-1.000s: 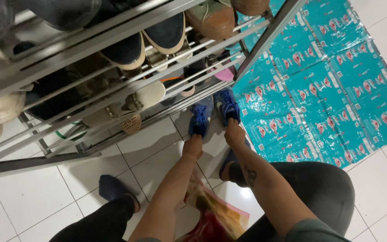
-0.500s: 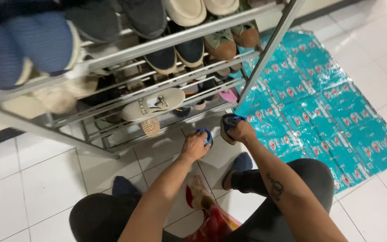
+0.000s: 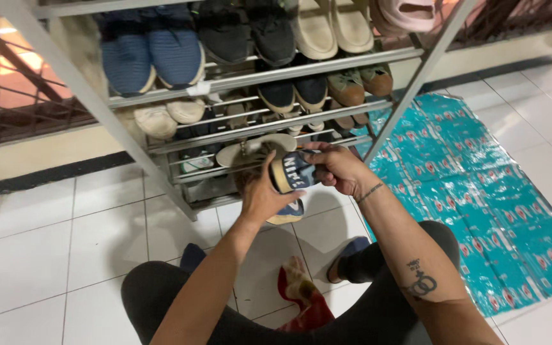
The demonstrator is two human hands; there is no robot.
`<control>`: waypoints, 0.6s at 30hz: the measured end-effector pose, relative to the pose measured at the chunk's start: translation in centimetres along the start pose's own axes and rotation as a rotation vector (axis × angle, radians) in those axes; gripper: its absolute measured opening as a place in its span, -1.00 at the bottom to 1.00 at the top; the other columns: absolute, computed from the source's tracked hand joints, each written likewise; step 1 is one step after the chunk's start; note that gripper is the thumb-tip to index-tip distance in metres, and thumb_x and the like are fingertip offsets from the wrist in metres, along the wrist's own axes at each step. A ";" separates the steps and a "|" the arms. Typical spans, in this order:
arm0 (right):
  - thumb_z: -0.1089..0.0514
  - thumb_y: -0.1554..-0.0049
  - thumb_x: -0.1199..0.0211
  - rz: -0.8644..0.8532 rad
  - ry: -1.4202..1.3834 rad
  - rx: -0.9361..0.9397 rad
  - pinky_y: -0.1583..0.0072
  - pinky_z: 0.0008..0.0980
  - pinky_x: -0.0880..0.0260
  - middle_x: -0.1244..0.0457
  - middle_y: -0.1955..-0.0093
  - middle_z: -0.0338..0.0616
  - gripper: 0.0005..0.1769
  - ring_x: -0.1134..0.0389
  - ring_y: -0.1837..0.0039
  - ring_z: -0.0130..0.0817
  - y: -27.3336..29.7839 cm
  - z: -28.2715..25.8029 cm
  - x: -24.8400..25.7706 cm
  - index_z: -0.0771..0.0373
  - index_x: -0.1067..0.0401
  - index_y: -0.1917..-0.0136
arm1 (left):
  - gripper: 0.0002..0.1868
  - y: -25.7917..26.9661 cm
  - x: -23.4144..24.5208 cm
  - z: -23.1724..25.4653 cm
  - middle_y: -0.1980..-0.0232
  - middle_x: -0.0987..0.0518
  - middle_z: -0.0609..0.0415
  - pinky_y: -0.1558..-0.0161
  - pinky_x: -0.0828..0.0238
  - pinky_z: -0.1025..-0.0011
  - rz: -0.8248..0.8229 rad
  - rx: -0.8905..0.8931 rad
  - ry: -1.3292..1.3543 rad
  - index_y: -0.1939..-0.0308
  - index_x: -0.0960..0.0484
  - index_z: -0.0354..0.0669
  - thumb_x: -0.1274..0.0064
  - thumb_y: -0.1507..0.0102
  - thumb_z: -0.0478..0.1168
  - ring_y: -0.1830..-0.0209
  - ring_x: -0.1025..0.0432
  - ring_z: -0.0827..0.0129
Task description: The person sits on the floor in front of a metal shoe rack and organizes various shoes. They pick up pairs of sneakers, sandals, and slippers from the floor and the shelves, inspect them, and place them back onto the rack in an orderly fashion.
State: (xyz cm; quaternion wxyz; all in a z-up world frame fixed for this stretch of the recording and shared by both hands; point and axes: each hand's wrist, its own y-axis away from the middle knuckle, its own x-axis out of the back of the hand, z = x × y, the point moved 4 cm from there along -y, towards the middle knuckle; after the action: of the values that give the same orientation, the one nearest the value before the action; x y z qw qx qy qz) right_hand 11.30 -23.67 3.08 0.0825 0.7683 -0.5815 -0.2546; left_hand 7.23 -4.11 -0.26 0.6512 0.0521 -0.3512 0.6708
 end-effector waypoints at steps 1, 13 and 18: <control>0.23 -0.19 -0.21 -0.074 -0.049 -0.013 0.52 -0.57 0.10 -0.20 0.29 -0.29 -0.50 -0.05 0.54 -0.61 0.2 -0.6 -1.4 0.23 -0.27 -0.39 | 0.17 -0.2 1.1 -0.3 0.00 -0.70 -0.20 -0.03 -0.51 0.17 0.006 0.001 0.053 -0.43 -0.29 -0.20 -0.53 0.14 0.14 0.01 -0.60 -0.05; -0.14 -0.27 -0.39 0.169 0.918 0.597 0.09 -0.61 -0.47 -0.42 -0.12 0.03 -0.42 -0.48 0.06 -0.56 -5.2 0.3 1.8 0.37 -0.40 -0.29 | -0.44 -1.3 7.3 -9.1 -0.10 -0.65 0.00 -0.11 -0.50 0.35 0.028 0.221 0.860 -0.22 -0.57 -0.30 -0.31 -0.22 -0.09 -0.06 -0.53 0.37; -0.15 -0.22 -0.28 -0.024 0.364 -0.065 0.17 -0.47 -0.50 -0.39 0.05 -0.18 -0.49 -0.42 0.15 -0.44 -7.5 5.9 4.4 0.25 -0.43 -0.26 | -0.37 -2.0 6.8 -10.5 -0.14 -0.60 0.02 -0.12 -0.50 0.34 0.093 0.309 1.035 -0.26 -0.49 -0.30 -0.28 -0.20 -0.06 -0.10 -0.51 0.36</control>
State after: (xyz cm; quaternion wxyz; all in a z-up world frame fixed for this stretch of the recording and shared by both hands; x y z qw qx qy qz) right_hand 15.65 -24.47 -6.45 0.2082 0.8056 -0.5391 -0.1308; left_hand 12.10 7.11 -3.75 0.6936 -0.2056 0.1160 0.6806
